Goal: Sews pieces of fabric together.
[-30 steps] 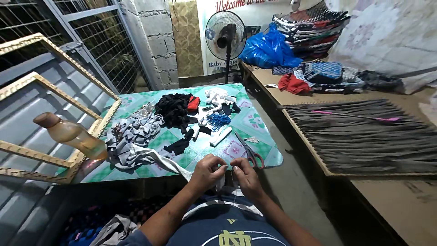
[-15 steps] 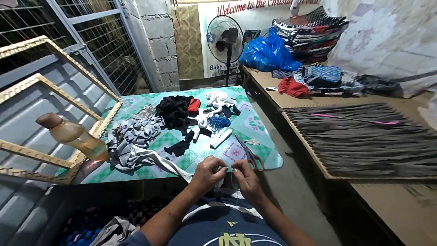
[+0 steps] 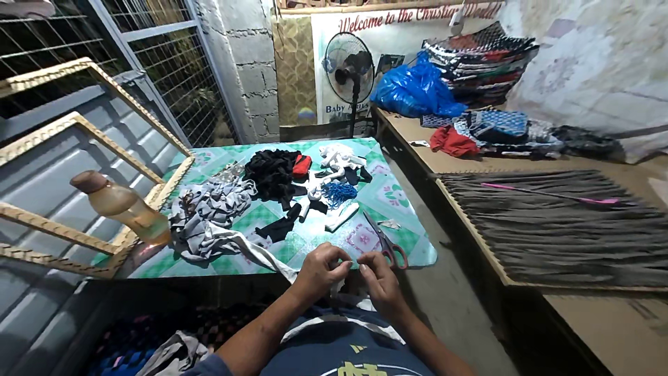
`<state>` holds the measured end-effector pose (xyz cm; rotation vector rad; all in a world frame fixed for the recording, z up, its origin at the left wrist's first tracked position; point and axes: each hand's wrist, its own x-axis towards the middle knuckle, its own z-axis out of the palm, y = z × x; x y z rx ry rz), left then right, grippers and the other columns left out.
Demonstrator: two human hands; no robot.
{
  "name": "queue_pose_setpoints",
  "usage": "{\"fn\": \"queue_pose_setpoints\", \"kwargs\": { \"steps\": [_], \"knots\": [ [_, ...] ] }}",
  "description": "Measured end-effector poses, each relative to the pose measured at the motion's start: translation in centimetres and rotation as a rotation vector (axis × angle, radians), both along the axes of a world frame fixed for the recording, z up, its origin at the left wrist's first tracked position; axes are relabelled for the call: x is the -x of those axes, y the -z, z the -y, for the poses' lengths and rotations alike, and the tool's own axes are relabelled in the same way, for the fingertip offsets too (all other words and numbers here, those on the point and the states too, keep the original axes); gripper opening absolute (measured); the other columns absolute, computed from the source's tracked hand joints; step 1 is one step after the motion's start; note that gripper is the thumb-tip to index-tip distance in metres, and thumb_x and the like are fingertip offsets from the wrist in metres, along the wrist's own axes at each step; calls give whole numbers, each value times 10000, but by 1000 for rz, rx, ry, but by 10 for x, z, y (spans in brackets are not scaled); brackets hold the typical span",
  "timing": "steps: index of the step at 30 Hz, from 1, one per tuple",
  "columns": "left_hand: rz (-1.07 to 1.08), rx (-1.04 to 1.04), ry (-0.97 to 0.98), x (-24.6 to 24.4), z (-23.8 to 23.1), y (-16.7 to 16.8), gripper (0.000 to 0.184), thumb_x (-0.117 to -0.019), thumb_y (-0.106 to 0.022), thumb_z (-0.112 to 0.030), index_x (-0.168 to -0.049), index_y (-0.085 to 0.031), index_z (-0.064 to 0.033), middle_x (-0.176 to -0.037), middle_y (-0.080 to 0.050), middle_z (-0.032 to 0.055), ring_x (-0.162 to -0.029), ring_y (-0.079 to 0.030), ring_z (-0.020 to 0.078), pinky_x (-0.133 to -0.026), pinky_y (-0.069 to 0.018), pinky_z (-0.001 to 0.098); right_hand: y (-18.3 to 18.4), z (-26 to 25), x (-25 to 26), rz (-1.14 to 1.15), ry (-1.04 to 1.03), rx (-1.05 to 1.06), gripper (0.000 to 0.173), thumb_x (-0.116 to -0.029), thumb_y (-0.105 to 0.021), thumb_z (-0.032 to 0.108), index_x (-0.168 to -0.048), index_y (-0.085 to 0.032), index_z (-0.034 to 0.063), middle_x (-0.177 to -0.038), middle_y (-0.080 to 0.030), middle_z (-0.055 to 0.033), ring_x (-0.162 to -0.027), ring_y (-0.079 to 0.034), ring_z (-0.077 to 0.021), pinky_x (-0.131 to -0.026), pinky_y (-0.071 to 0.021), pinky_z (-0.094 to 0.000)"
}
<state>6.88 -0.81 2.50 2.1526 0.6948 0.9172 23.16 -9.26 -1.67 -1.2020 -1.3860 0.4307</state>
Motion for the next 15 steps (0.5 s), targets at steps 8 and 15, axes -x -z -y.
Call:
{"fn": "queue_pose_setpoints", "kwargs": {
  "steps": [8,15],
  "knots": [
    [-9,-6,-6,-1,0,-1,159,-913,-694,-179,-924,-759,-35,-757,-599,30,-687,-517,38,-634,-420,165,0,1,1,-33,2,20,224,-977,-464,75,-1083,-600,-70,-910,-643,-55,-746,-582,15,-689,-501,-143],
    [-18,-20,6,-3,-1,-1,162,-912,-688,-172,-932,-759,-28,-743,-587,36,-676,-508,47,-627,-418,177,-1,0,-2,-24,5,19,225,-981,-469,81,-1082,-604,-66,-922,-642,-56,-773,-588,9,-713,-506,-152]
  ]
}}
